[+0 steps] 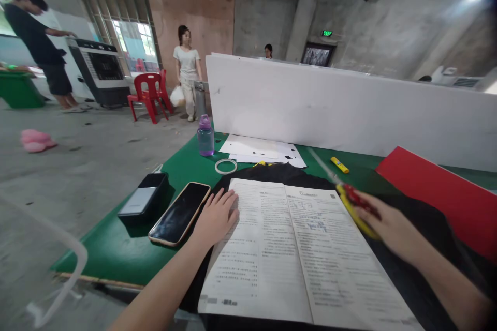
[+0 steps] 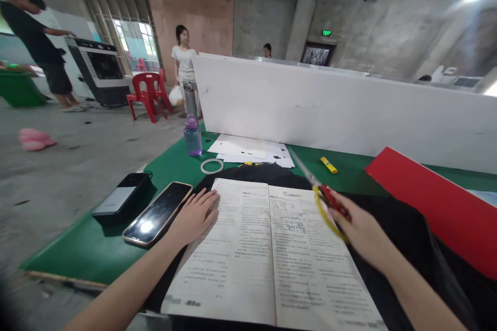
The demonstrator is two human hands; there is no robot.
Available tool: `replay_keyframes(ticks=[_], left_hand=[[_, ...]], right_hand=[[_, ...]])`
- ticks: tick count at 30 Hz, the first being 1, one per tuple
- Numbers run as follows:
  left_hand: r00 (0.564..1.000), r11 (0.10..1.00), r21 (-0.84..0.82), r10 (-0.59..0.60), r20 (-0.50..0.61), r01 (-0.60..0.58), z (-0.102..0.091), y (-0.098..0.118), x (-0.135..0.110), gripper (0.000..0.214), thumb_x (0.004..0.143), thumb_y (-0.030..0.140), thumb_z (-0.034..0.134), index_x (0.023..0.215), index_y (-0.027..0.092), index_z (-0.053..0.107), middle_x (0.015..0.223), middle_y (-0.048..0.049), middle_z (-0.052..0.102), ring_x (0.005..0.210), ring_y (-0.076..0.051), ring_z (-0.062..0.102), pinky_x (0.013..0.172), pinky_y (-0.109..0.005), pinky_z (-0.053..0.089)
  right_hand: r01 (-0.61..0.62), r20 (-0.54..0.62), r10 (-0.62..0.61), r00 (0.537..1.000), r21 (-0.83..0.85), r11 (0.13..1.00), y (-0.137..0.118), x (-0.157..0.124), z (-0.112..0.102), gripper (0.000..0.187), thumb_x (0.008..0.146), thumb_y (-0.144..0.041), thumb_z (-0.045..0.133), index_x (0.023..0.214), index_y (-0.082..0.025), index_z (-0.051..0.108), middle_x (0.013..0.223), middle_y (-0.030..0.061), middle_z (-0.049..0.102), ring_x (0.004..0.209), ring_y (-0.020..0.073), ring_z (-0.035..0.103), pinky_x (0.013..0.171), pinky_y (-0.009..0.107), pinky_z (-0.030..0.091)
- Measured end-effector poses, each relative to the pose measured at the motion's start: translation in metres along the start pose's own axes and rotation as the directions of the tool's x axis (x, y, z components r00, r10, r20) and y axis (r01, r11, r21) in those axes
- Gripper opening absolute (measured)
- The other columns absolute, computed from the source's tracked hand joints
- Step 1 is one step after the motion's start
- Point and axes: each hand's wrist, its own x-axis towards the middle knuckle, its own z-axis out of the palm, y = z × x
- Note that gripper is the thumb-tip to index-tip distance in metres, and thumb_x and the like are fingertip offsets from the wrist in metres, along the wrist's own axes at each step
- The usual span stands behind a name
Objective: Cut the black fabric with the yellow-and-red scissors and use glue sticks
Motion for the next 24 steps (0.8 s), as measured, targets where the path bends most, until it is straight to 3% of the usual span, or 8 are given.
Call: replay_keyframes(ticks=[1,3,6,9,14,17,21,24], left_hand=[[1.000,1.000,-0.001,-0.007,-0.005,0.007,0.001,0.000,0.000,0.045,0.091,0.036,0.038,0.133,0.020,0.047,0.143,-0.0047,0.044,0.136,-0.029,0.032,0.109,-0.050,0.029],[1.000,1.000,0.001,-0.024,-0.013,0.024,0.003,-0.001,0.000,0.049,0.091,0.036,0.038,0.134,0.015,0.045,0.143,-0.0089,0.044,0.136,-0.028,0.032,0.109,-0.049,0.029],[0.999,0.999,0.012,-0.038,-0.010,0.038,0.004,-0.001,-0.001,0.052,0.091,0.036,0.038,0.135,0.011,0.043,0.144,-0.0125,0.042,0.136,-0.027,0.032,0.110,-0.048,0.028],[0.999,0.999,0.016,-0.039,-0.001,0.039,0.004,-0.001,0.000,0.051,0.090,0.037,0.038,0.134,0.011,0.045,0.144,-0.0121,0.041,0.136,-0.027,0.032,0.110,-0.048,0.027],[0.999,0.999,-0.009,-0.037,-0.017,0.037,0.007,-0.002,0.001,0.049,0.090,0.037,0.039,0.132,0.014,0.047,0.143,-0.0126,0.043,0.135,-0.028,0.034,0.109,-0.049,0.028],[0.999,0.999,-0.019,-0.036,-0.024,0.036,0.008,-0.003,0.001,0.048,0.089,0.037,0.040,0.132,0.015,0.048,0.143,-0.0122,0.043,0.135,-0.028,0.034,0.109,-0.049,0.028],[0.999,0.999,-0.013,-0.034,-0.027,0.034,0.008,-0.004,0.001,0.049,0.089,0.037,0.040,0.132,0.014,0.047,0.143,-0.0117,0.043,0.135,-0.027,0.034,0.109,-0.049,0.028],[0.999,1.000,0.000,-0.031,-0.017,0.031,0.007,-0.003,0.002,0.049,0.089,0.038,0.039,0.131,0.014,0.048,0.143,-0.0114,0.044,0.135,-0.027,0.034,0.109,-0.049,0.028]], right_hand=[[0.045,0.094,-0.039,0.995,-0.058,0.997,-0.001,-0.020,0.005,0.044,0.078,-0.046,0.056,0.118,-0.030,0.059,0.115,0.0063,0.064,0.103,0.0289,0.061,0.091,0.043,0.049],[0.121,0.176,-0.096,0.980,-0.136,0.983,0.000,-0.053,0.017,0.045,0.080,-0.047,0.050,0.121,-0.032,0.055,0.119,0.0048,0.062,0.109,0.0299,0.059,0.095,0.045,0.047],[0.197,0.201,-0.158,0.967,-0.193,0.961,0.005,-0.083,0.032,0.040,0.084,-0.045,0.045,0.121,-0.032,0.055,0.116,0.0057,0.063,0.108,0.0285,0.060,0.093,0.045,0.048],[0.233,0.199,-0.191,0.961,-0.215,0.948,0.012,-0.094,0.040,0.038,0.083,-0.044,0.048,0.117,-0.032,0.057,0.115,0.0056,0.064,0.107,0.0282,0.060,0.092,0.046,0.049],[0.218,0.263,-0.163,0.951,-0.197,0.956,0.018,-0.090,0.040,0.040,0.077,-0.045,0.056,0.115,-0.033,0.060,0.110,0.0042,0.067,0.100,0.0279,0.064,0.087,0.044,0.053],[0.125,0.230,-0.082,0.970,-0.180,0.976,0.027,-0.075,0.028,0.048,0.075,-0.049,0.058,0.120,-0.033,0.056,0.114,0.0044,0.064,0.102,0.0271,0.063,0.088,0.042,0.053],[-0.075,0.063,0.095,0.994,-0.263,0.962,0.059,-0.052,0.016,0.055,0.083,-0.055,0.044,0.125,-0.022,0.051,0.129,0.0107,0.055,0.116,0.0280,0.054,0.099,0.044,0.045],[-0.056,0.080,0.097,0.992,-0.405,0.913,0.090,-0.047,0.022,0.059,0.084,-0.055,0.039,0.124,-0.015,0.053,0.129,0.0145,0.055,0.123,0.0289,0.048,0.106,0.046,0.037]])
